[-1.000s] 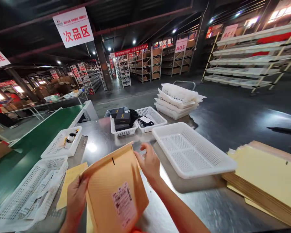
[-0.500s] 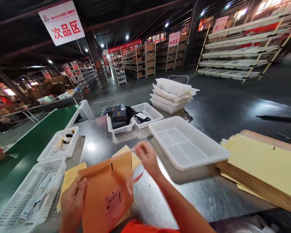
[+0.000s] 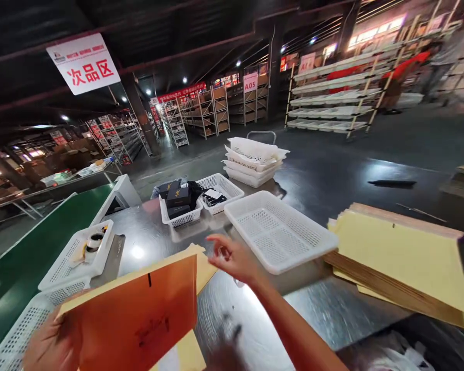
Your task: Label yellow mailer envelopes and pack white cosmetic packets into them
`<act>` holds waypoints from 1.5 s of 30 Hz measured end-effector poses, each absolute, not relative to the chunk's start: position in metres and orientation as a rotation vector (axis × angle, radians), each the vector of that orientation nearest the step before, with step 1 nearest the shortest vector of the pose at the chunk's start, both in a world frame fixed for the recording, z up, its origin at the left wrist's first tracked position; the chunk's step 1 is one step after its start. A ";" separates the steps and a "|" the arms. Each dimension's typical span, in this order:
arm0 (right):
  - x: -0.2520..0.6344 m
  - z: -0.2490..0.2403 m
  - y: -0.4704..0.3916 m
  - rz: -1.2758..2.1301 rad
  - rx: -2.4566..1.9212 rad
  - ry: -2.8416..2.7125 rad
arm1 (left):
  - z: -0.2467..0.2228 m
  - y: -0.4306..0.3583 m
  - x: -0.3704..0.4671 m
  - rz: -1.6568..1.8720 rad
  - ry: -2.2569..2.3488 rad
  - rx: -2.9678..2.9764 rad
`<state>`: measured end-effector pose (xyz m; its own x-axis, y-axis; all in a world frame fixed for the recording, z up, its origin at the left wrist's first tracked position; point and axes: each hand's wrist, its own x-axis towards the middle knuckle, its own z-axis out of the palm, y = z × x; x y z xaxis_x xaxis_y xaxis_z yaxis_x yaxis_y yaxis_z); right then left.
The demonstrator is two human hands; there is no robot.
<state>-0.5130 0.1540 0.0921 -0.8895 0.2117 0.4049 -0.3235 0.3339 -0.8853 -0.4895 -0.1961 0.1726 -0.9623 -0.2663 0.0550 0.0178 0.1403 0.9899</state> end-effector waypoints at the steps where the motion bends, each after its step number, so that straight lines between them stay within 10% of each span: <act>1: -0.517 0.098 0.144 1.633 0.239 -2.173 | 0.176 -0.198 -0.493 -1.934 -2.180 0.240; 17: -0.505 0.176 0.142 1.370 1.191 -1.947 | 0.184 -0.258 -0.508 -1.490 -2.260 -0.975; 31: -0.506 0.148 0.135 1.513 0.433 -2.139 | 0.179 -0.221 -0.508 -1.582 -2.330 -0.380; 45: -0.538 0.142 0.100 0.552 0.998 -2.521 | 0.180 -0.204 -0.491 -1.113 -2.466 -0.690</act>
<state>-0.5380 0.0996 0.1419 -0.6794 -0.5614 0.4724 -0.7074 0.6721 -0.2188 -0.4908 -0.2037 0.1799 -0.8208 0.2868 0.4939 0.5601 0.5734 0.5978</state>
